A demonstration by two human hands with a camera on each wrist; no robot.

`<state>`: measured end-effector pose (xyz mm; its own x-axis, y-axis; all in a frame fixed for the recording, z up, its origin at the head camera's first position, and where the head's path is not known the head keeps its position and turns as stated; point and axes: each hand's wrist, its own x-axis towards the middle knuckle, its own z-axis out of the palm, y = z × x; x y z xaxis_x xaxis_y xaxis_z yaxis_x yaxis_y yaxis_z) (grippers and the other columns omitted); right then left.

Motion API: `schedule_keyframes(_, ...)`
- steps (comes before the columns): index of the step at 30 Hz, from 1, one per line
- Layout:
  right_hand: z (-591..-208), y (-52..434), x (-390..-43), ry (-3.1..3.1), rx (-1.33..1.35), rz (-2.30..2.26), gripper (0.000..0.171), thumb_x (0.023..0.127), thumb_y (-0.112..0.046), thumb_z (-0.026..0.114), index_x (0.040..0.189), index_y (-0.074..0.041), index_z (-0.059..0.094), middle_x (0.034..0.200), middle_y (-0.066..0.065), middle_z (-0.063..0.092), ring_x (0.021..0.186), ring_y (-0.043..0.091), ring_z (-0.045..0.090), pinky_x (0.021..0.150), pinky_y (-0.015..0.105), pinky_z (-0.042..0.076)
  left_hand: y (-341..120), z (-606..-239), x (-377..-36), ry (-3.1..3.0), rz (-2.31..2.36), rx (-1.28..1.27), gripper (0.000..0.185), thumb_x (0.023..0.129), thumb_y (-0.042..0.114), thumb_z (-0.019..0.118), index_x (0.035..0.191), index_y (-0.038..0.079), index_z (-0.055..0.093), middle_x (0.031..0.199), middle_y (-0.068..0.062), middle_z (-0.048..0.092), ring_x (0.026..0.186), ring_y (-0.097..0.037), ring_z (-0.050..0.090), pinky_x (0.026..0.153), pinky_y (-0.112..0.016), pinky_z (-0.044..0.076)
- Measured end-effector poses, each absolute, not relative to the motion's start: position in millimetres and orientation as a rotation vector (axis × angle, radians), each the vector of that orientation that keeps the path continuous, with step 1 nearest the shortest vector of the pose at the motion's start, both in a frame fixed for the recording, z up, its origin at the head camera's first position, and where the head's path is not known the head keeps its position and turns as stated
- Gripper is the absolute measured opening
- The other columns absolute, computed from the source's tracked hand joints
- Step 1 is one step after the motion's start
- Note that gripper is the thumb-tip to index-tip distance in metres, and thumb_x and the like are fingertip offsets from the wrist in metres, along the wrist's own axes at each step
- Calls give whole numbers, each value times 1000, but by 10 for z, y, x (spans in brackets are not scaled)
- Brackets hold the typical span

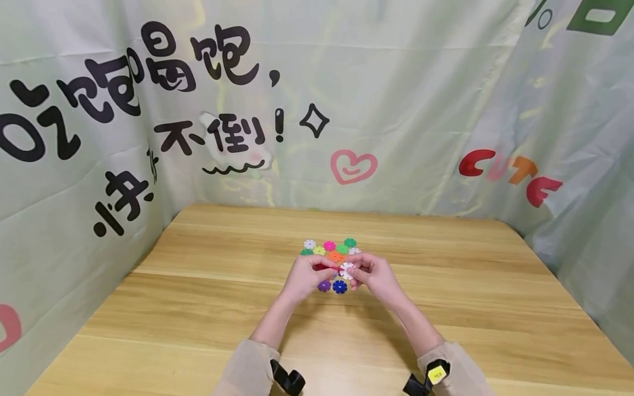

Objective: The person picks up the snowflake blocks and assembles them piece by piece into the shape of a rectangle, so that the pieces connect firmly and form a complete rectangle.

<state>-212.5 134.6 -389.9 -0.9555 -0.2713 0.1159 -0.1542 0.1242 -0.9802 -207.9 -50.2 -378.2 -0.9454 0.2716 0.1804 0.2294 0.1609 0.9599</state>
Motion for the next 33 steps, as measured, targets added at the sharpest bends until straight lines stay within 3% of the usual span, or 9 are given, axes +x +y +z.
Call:
schedule_keyframes(8,-3932,1335,-2164,2274,-365,-1976,30,86,6,58,115,13,52,76,8,59,64,21,60,63,36,56,-531,-3956,-2200,2341,1878,517,32,82,2,68,112,-1,61,93,-9,64,75,-16,61,71,-37,55)
schedule_keyframes(18,-3979,1288,-2154,2233,-405,-2016,29,84,9,59,113,12,56,80,10,57,64,15,61,64,33,56,-520,-3986,-2214,2290,1863,467,28,80,-4,66,108,1,64,90,-9,65,68,-21,61,65,-38,55)
schedule_keyframes(25,-3990,1293,-2150,2201,-403,-2048,29,85,8,59,112,13,55,79,9,56,64,14,60,63,33,56,-525,-3980,-2210,2240,1909,469,30,80,-5,65,110,1,66,93,-10,68,62,-18,61,54,-28,50)
schedule_keyframes(33,-4004,1269,-2154,2154,-395,-2092,27,84,10,58,110,15,53,82,9,59,63,14,61,63,34,56,-519,-3976,-2212,2229,1912,461,34,78,-4,68,112,1,65,95,-11,67,72,-31,64,62,-41,55)
